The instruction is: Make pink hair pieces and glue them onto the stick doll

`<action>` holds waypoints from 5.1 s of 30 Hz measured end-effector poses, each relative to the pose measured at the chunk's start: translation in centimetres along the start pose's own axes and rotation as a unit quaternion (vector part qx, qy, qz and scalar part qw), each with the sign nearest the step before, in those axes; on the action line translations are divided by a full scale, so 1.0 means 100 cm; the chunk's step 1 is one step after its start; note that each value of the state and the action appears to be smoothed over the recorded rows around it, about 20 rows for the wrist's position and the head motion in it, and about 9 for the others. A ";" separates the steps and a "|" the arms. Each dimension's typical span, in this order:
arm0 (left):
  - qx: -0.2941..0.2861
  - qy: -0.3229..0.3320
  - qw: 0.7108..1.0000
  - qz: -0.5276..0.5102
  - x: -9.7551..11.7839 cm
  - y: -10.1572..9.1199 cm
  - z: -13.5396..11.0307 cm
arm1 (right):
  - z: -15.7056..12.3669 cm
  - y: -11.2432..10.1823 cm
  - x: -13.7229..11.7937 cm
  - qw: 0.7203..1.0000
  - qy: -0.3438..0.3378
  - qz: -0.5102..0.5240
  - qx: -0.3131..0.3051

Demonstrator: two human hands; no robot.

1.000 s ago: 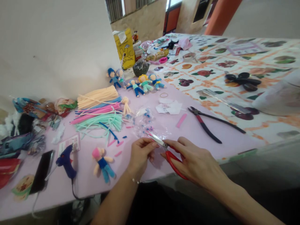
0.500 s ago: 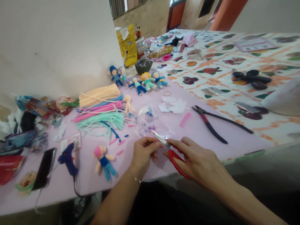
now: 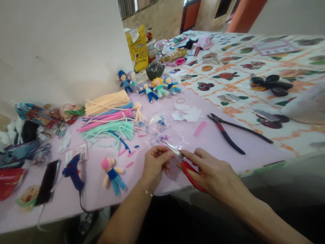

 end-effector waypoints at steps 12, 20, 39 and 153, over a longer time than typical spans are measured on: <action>0.007 0.006 1.000 0.021 0.001 -0.001 0.000 | -0.005 0.007 0.006 0.998 0.029 0.017 -0.044; 0.008 0.012 0.999 0.030 0.001 -0.003 -0.001 | -0.002 0.002 0.005 0.999 0.028 -0.017 -0.028; 0.011 -0.026 0.999 0.025 -0.003 -0.003 0.001 | 0.004 -0.001 0.014 0.997 0.057 0.051 -0.009; -0.059 -0.101 0.992 -0.049 -0.009 0.004 -0.006 | 0.009 -0.005 0.006 0.995 0.056 0.077 -0.031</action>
Point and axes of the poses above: each hand's wrist, its own z-axis towards the middle knuckle, its own y-axis out of the palm, x = y × z, the point moved 8 cm from there along z, towards the middle knuckle, and after that the axes turned 15 degrees about x, right-handed, at the moved point
